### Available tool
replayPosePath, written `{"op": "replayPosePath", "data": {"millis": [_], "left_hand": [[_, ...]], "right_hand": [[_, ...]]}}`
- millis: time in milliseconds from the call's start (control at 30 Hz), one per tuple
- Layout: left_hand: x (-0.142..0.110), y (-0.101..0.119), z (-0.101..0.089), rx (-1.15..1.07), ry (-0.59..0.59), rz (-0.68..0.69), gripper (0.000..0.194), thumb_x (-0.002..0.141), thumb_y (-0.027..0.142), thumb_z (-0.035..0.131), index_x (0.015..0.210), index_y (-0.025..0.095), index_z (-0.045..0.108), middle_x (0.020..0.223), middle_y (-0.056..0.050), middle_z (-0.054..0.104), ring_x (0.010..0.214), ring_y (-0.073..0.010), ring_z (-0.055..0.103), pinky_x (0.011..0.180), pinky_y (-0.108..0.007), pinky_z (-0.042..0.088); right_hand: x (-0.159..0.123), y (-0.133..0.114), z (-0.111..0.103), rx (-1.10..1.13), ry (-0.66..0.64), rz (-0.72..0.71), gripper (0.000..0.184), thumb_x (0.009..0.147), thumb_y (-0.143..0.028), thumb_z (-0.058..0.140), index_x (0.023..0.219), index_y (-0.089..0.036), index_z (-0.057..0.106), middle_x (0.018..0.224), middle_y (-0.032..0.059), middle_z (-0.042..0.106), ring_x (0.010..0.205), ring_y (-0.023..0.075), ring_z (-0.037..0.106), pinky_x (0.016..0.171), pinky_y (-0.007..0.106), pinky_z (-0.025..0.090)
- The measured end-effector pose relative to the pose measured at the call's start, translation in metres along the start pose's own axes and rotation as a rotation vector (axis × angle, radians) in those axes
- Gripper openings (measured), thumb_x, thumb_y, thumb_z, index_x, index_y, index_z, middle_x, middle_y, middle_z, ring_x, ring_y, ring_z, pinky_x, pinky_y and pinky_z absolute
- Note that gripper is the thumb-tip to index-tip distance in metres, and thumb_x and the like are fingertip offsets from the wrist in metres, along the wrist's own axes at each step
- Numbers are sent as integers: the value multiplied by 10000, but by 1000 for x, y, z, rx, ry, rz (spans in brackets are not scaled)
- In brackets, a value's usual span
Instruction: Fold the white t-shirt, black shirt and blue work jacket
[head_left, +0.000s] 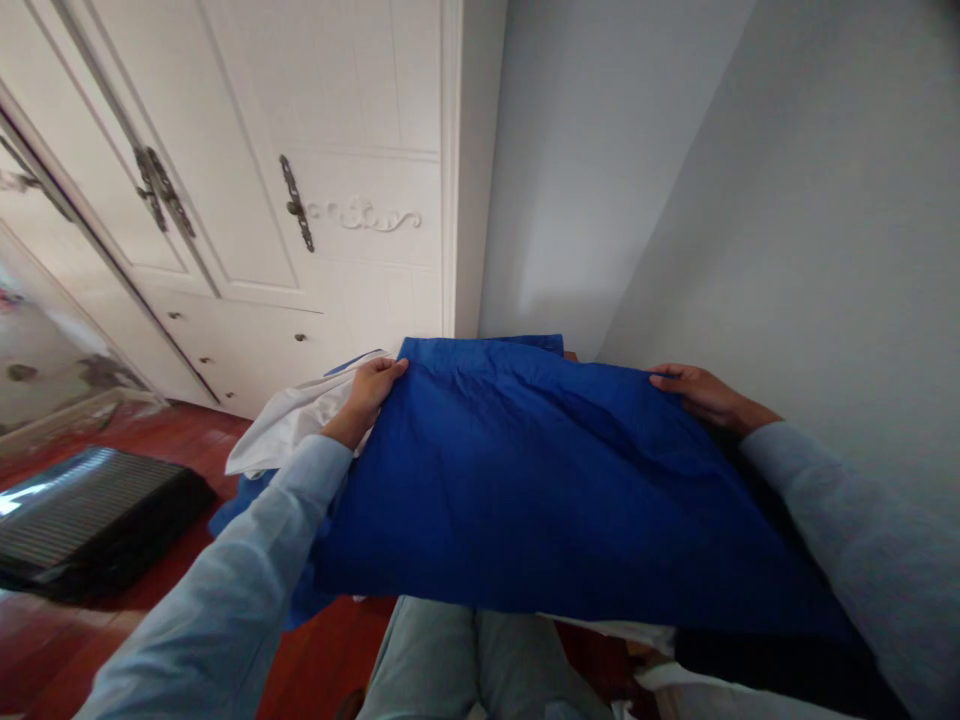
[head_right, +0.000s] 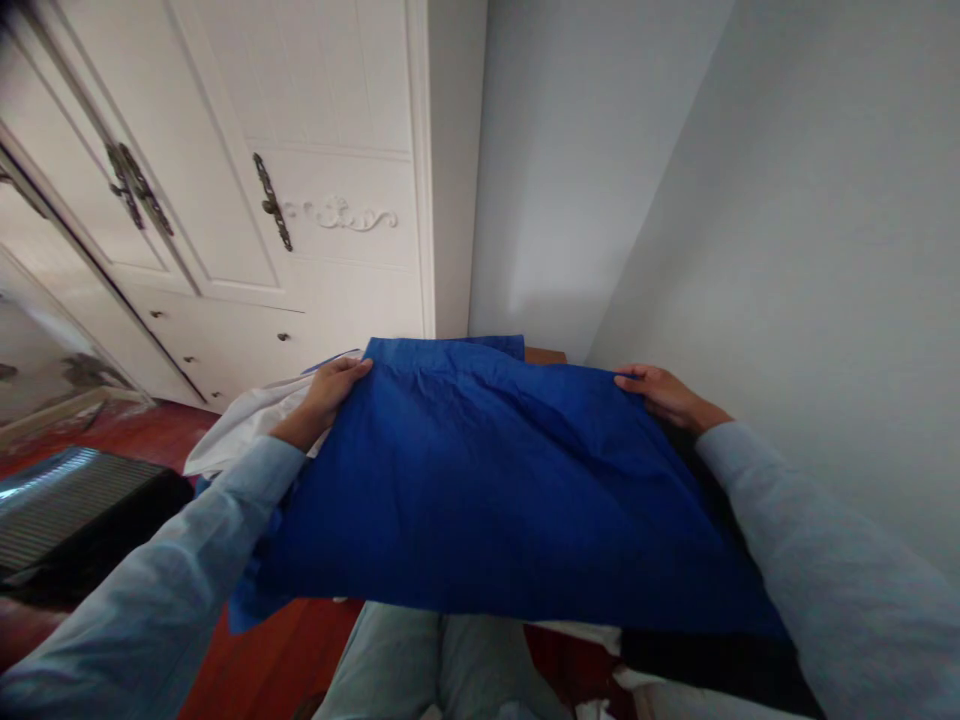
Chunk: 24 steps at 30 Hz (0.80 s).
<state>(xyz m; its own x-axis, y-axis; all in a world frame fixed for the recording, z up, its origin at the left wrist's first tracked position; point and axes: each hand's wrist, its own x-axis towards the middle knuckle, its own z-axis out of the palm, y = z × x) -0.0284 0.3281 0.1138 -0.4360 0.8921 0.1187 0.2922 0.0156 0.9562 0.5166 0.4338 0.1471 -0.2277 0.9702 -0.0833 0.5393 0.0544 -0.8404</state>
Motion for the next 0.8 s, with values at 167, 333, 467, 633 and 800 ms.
{"op": "replayPosePath", "data": {"millis": [167,333,467,633,800], "left_hand": [[23,-25,27,376,26,-63,166,719,333,711,724,171,678,590,-24,638,632,-190,610,586,-263,426],[31,-27,16,575,-94,-15,151,793,298,648,839,182,733,810,-67,744,819,-230,689,744,-280,486],[33,-20,11,755,-120,42,238,875,329,555,944,173,722,984,-123,746,1003,-289,683,870,-333,495],[26,-4,33,972,-215,416,458,942,430,474,1287,156,601,1270,-170,649,1194,-303,609,1035,-392,460],[26,-2,76,897,-566,674,419,920,355,539,1272,150,642,1313,-164,638,1264,-296,567,1125,-417,403]], "right_hand": [[50,37,52,-398,-11,46,252,682,-423,685,772,-187,692,902,131,756,912,309,705,915,436,542],[53,59,46,-396,36,-29,379,752,-548,596,833,-197,715,964,121,760,970,309,697,933,418,535],[51,54,32,-311,75,-54,464,784,-582,574,1040,-219,709,1100,113,748,1025,299,693,966,416,533],[51,27,39,-422,-203,-144,584,726,-583,683,1187,-225,690,1312,115,665,1215,321,610,1086,423,455],[52,11,55,-727,-486,-315,459,710,-457,723,1096,-209,739,1165,120,682,1121,329,616,1034,456,460]]}}
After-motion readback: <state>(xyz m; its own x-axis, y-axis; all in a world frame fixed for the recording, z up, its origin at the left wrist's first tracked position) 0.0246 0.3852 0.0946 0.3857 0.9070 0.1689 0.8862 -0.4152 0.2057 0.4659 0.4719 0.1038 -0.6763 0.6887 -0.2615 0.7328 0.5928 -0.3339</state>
